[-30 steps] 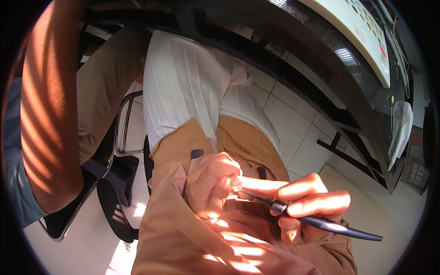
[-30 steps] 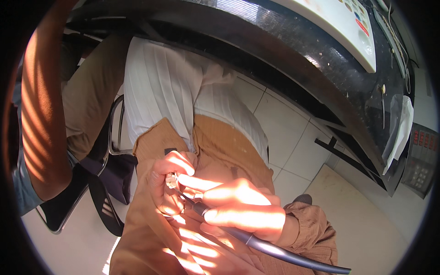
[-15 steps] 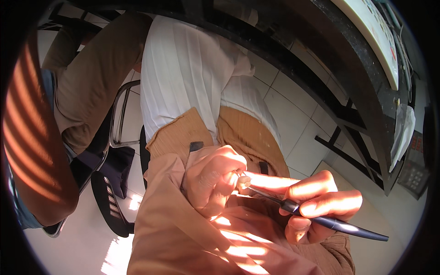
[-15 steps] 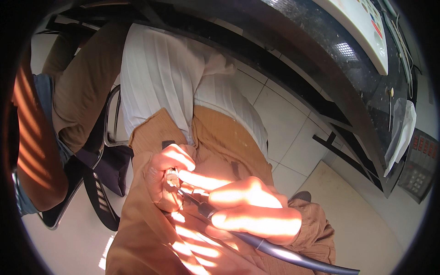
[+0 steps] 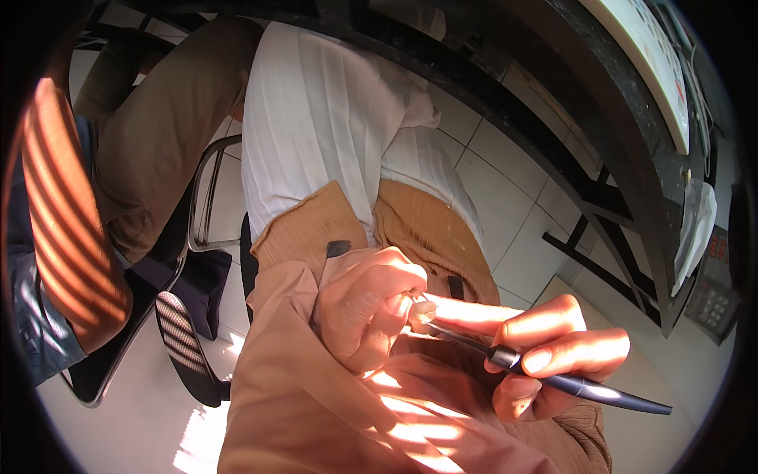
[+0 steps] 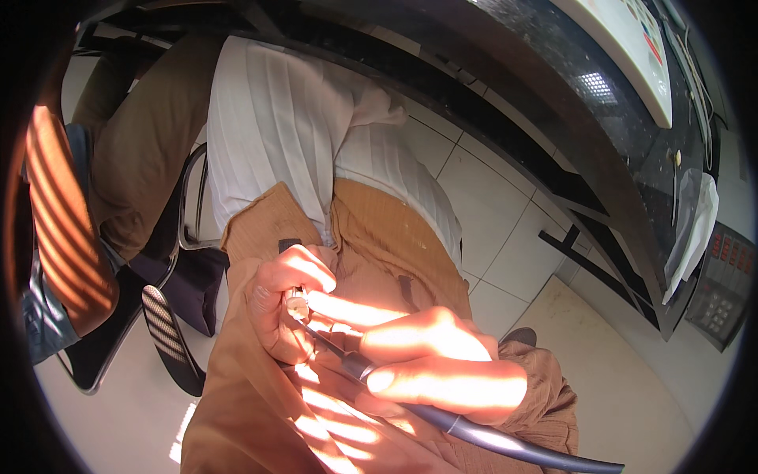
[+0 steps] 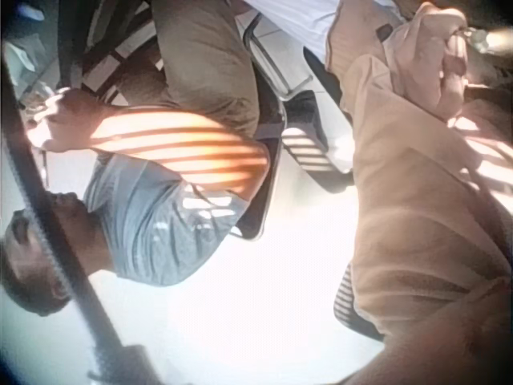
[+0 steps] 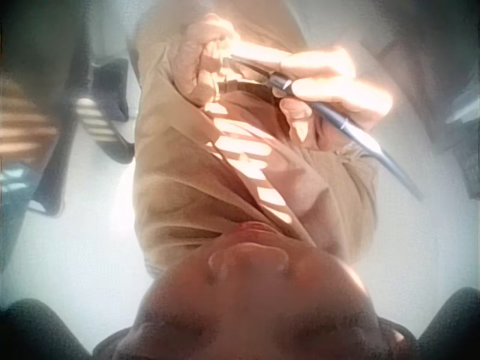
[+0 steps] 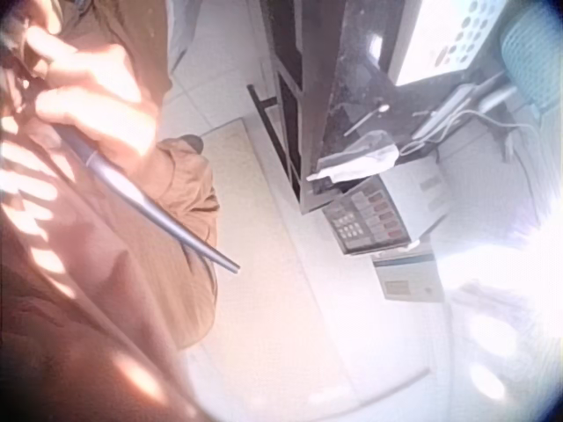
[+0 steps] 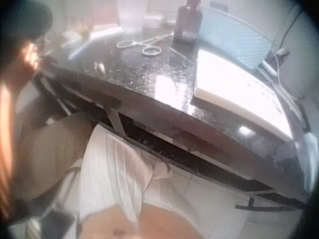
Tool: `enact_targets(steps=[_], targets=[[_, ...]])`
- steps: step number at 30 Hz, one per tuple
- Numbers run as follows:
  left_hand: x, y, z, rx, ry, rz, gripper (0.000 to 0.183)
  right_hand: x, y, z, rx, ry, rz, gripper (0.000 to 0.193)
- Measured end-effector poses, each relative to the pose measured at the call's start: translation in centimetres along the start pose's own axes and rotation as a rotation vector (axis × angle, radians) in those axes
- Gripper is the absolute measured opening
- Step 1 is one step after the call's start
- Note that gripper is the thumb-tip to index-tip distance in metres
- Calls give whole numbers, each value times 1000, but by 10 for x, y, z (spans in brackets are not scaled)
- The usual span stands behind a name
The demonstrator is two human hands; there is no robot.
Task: The person paints a small, tooth-shaped object using a fine brush and a palette of colors. They repeatedly dip the brush into the palette and apply paint to the object, occasionally wiping the brush on a tissue. The person also picks up a second similar object to compare or work on it.
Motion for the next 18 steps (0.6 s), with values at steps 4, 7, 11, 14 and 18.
enact_targets(steps=[4, 7, 11, 14, 18], targets=[[-1, 2, -1, -89, -8, 27, 8, -3, -2, 9, 156, -30, 28, 24], [-2, 1, 1, -77, -14, 10, 9, 0, -1, 7, 124, -42, -21, 24], [-4, -1, -2, -76, 18, 27, 10, -4, -1, 3, 63, 21, 34, 23], [-7, 7, 17, 17, -7, -74, 11, 0, -11, 9, 43, 34, -40, 24], [3, 1, -5, -17, 7, -12, 10, -5, -1, 5, 118, 7, 29, 24]])
Point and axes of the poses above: each hand's wrist, its own z-axis towards the middle knuckle, its own y-axis out of the back of the hand, x = y × z, the point moved 6 cm from there along z, towards the middle knuckle, and after that the axes turned 13 degrees about z, right-handed, at the moved point
